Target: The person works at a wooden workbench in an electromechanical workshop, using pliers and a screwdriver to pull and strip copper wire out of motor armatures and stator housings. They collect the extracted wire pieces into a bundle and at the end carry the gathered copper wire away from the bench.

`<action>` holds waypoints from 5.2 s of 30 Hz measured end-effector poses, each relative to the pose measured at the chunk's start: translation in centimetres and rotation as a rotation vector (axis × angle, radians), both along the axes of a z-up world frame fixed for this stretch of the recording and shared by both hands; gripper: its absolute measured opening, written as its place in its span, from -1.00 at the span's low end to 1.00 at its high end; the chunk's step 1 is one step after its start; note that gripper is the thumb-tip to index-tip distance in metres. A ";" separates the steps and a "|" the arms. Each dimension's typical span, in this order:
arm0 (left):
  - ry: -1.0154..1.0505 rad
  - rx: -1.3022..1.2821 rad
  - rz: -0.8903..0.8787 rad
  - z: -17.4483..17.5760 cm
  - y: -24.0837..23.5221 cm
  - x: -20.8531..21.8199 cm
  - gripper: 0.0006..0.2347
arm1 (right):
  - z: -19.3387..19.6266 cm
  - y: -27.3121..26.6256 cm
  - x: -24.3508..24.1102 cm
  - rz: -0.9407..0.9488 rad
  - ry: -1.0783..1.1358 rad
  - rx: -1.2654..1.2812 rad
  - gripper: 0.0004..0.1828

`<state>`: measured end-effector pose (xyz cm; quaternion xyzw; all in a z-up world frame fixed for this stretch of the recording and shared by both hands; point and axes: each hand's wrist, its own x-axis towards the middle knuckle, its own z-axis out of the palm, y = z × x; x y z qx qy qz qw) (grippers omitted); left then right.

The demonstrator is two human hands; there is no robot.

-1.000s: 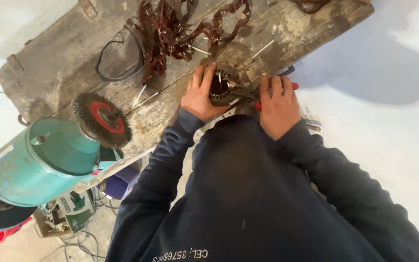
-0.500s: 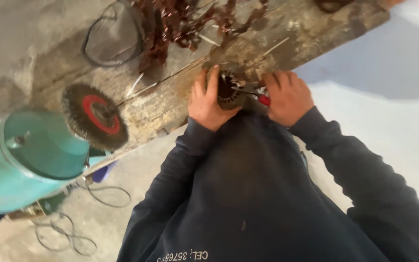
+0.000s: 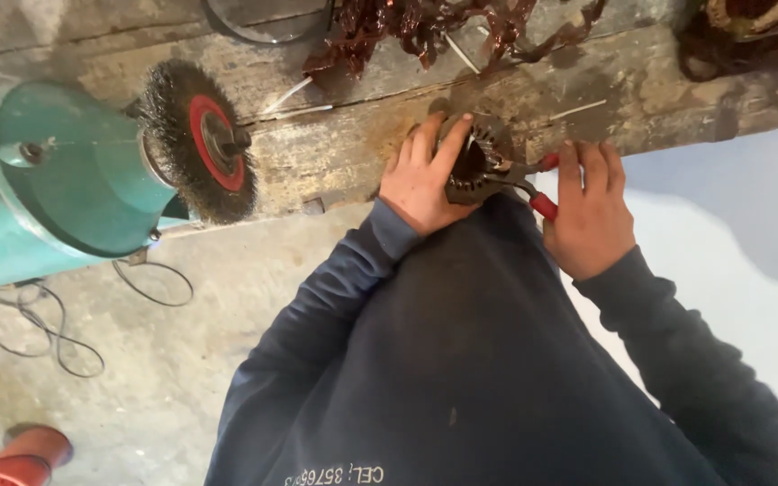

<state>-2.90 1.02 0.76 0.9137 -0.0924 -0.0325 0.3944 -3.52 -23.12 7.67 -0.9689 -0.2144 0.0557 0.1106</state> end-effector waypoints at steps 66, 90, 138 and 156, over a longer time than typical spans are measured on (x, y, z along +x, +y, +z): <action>-0.018 -0.011 0.190 0.5 -2.4 -1.6 -0.04 | -2.4 -4.1 4.8 0.294 0.290 0.115 -0.25; -0.091 -0.155 0.167 -0.5 -1.2 -1.6 -0.11 | -8.3 -7.9 8.0 -0.023 1.698 0.732 -0.44; 0.014 -0.492 0.808 3.2 -3.9 2.5 -0.79 | -4.8 -6.8 21.8 0.684 0.988 0.398 -0.33; 0.172 -0.365 0.684 3.6 -10.2 5.6 -0.66 | -4.5 -5.0 23.3 0.876 1.022 0.333 -0.31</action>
